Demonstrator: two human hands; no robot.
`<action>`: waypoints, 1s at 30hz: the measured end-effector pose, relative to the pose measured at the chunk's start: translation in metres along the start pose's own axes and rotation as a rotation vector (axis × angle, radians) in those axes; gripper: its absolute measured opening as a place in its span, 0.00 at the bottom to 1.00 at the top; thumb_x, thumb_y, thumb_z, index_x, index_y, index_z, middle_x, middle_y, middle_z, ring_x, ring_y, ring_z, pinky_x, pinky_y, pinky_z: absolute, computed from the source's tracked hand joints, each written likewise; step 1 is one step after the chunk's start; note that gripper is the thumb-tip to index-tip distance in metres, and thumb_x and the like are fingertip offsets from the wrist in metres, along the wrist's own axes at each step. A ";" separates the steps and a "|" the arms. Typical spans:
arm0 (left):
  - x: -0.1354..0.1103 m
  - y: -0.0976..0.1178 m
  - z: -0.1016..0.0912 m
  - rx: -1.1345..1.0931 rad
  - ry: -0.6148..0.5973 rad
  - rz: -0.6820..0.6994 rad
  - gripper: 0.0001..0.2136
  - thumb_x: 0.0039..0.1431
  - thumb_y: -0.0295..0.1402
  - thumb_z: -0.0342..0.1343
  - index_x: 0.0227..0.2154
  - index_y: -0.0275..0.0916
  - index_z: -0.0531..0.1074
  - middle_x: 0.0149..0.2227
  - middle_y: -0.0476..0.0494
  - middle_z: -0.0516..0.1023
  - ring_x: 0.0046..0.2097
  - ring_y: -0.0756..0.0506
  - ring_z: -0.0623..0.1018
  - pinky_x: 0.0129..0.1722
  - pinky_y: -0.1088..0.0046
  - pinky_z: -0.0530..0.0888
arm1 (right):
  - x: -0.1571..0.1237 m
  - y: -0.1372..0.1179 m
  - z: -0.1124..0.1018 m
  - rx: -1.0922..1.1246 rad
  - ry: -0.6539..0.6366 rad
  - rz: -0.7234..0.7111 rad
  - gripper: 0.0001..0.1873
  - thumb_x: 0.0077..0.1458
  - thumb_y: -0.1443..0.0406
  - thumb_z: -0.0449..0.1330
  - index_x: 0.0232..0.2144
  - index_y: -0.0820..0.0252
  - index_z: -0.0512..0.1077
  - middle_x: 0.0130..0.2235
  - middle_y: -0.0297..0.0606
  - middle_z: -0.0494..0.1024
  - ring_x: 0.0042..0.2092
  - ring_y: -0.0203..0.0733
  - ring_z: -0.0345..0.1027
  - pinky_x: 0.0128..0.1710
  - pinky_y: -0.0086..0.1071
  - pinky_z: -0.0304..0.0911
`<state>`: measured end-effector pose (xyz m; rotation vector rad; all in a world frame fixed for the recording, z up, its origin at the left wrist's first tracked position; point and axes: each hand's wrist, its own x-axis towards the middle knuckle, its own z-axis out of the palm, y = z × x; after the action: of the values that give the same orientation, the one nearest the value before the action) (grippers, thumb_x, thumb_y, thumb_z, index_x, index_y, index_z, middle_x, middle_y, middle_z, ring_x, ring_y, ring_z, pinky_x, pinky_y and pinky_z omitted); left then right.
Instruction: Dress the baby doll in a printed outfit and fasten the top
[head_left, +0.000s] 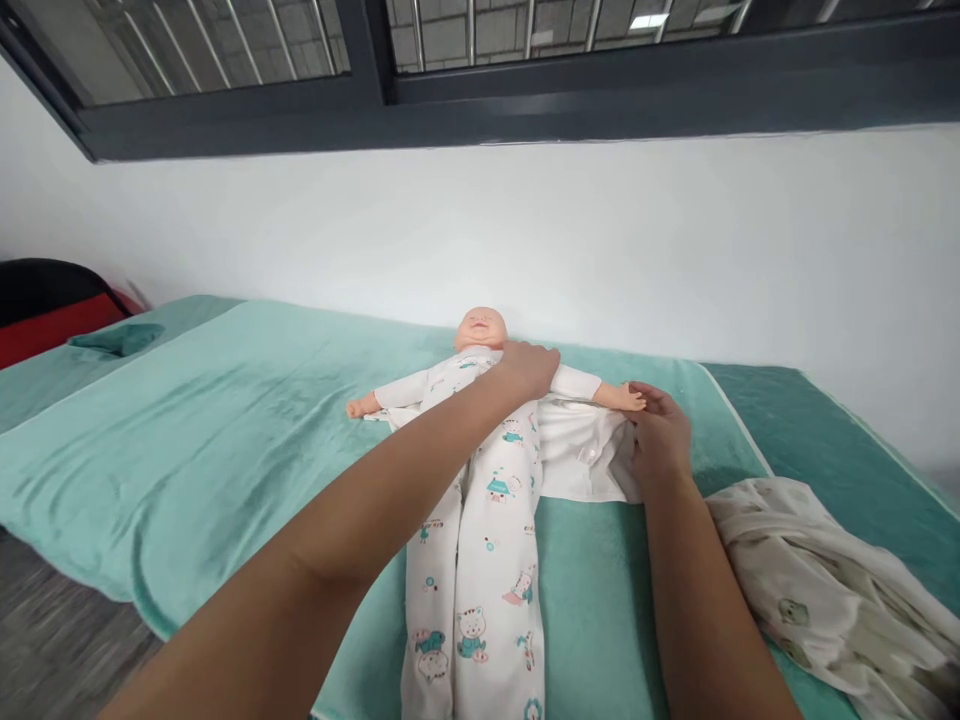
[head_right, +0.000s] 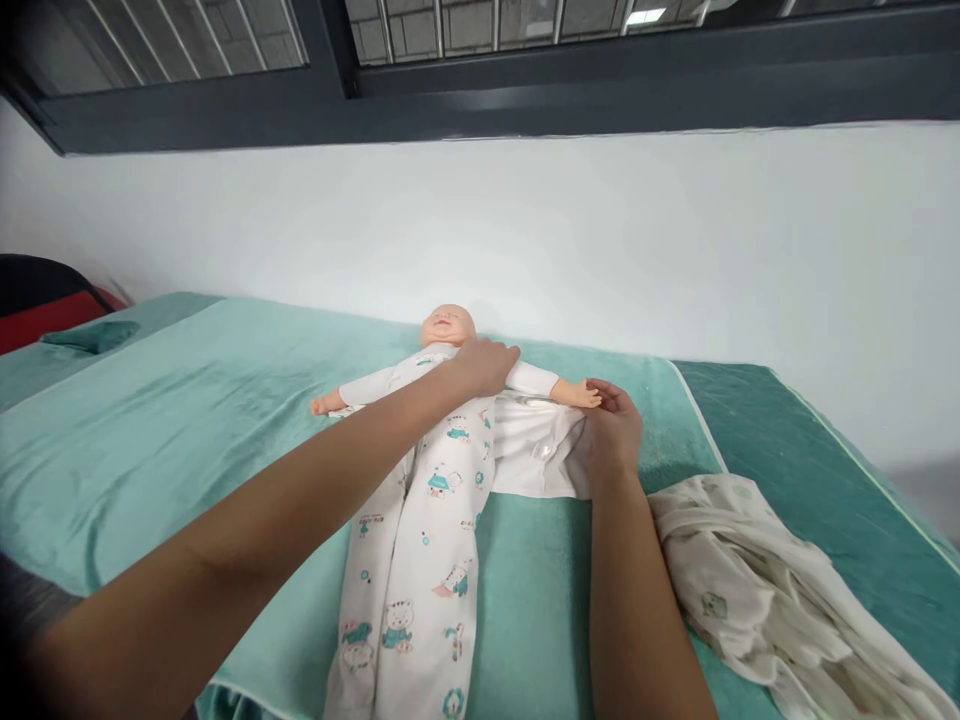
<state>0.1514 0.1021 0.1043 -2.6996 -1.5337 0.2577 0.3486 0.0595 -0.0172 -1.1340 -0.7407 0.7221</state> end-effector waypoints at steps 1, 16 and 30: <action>0.002 0.002 0.002 -0.007 -0.008 -0.005 0.21 0.59 0.26 0.51 0.57 0.38 0.67 0.53 0.32 0.76 0.53 0.35 0.76 0.53 0.51 0.72 | 0.000 0.000 -0.001 0.026 0.002 -0.012 0.23 0.33 0.69 0.61 0.38 0.57 0.73 0.45 0.42 0.81 0.46 0.48 0.76 0.45 0.41 0.70; -0.080 -0.036 0.052 -0.527 0.539 -0.189 0.16 0.69 0.41 0.45 0.52 0.41 0.69 0.56 0.40 0.75 0.58 0.40 0.72 0.58 0.61 0.69 | -0.046 -0.017 0.040 -0.748 -0.161 -0.427 0.21 0.54 0.66 0.50 0.48 0.56 0.75 0.51 0.44 0.78 0.54 0.50 0.69 0.58 0.49 0.60; -0.099 -0.075 0.098 -1.107 0.654 -0.227 0.19 0.59 0.44 0.58 0.51 0.43 0.68 0.61 0.41 0.67 0.65 0.42 0.65 0.65 0.65 0.62 | -0.073 -0.025 0.105 -0.583 -0.588 -0.248 0.26 0.54 0.45 0.61 0.50 0.51 0.70 0.64 0.43 0.66 0.65 0.54 0.56 0.67 0.55 0.41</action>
<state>0.0225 0.0501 0.0287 -2.5760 -2.0088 -1.7461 0.2248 0.0481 0.0225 -1.3237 -1.6381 0.6465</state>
